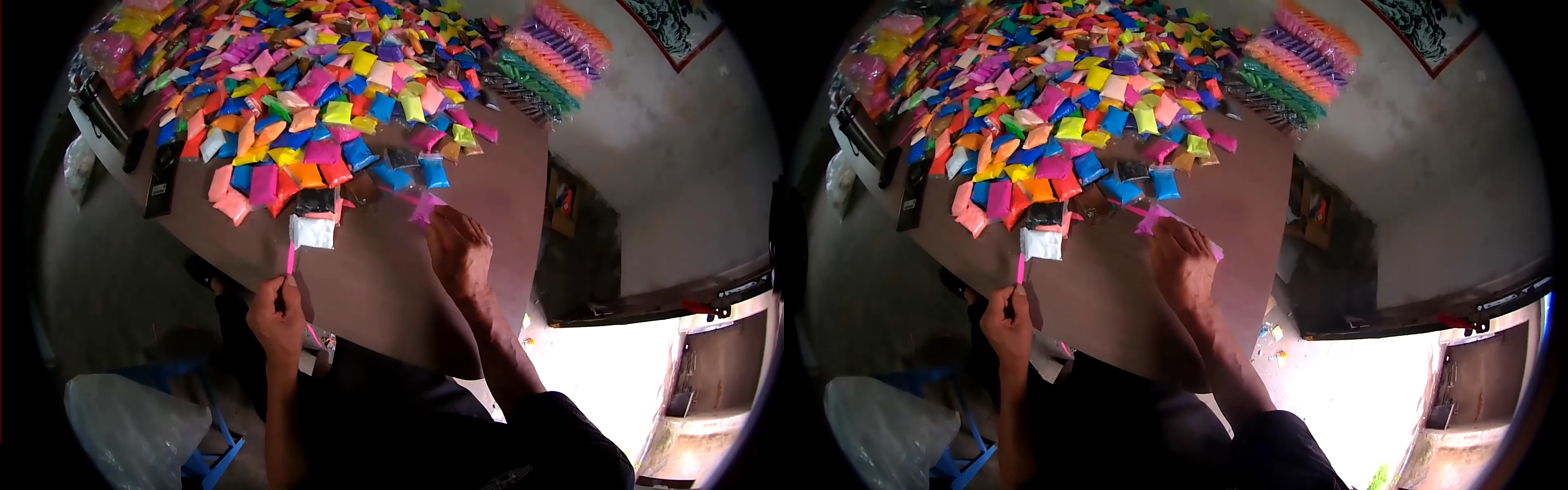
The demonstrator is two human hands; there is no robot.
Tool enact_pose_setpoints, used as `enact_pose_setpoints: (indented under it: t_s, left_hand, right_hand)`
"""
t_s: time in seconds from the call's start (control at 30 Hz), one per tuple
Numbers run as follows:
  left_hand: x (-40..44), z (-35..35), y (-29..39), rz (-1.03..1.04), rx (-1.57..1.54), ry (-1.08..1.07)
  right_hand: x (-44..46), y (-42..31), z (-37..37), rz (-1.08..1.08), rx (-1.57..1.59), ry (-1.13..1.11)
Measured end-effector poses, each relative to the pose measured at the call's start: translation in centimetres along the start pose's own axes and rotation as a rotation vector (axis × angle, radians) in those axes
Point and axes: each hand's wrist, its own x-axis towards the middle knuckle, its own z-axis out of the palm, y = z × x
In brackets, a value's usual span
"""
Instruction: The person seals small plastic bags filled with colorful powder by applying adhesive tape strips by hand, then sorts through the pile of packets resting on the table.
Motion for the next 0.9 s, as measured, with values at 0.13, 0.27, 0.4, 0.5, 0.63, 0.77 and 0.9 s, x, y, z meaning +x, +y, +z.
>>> enact_pose_setpoints:
  t_s: [0.13, 0.27, 0.4, 0.5, 0.63, 0.77, 0.9]
  left_hand:
    - [0.1, -0.3, 0.7, -0.055, -0.006, -0.021]
    - [0.0, 0.0, 0.1, -0.047, -0.062, 0.001]
    - [-0.1, 0.0, 0.3, -0.047, -0.037, 0.023]
    - [0.1, -0.1, 0.8, -0.066, -0.112, 0.027]
    - [0.6, -0.9, 1.7, -0.141, -0.112, -0.038]
    - [1.5, -1.7, 2.7, -0.110, -0.060, -0.058]
    - [2.1, -2.3, 1.6, -0.084, 0.047, -0.001]
  right_hand:
    - [-0.8, 0.8, 0.9, -0.042, 0.015, 0.006]
    - [-0.4, 0.9, 1.4, -0.018, 0.007, 0.010]
    - [-0.2, 0.7, 1.4, -0.022, 0.010, 0.030]
    - [-0.1, 0.6, 1.1, -0.041, 0.009, 0.025]
    - [0.8, -0.9, 0.2, -0.038, -0.003, 0.024]
    - [0.2, -1.9, 0.5, -0.084, 0.102, 0.004]
    - [-0.1, -5.6, 1.3, -0.092, 0.275, -0.078]
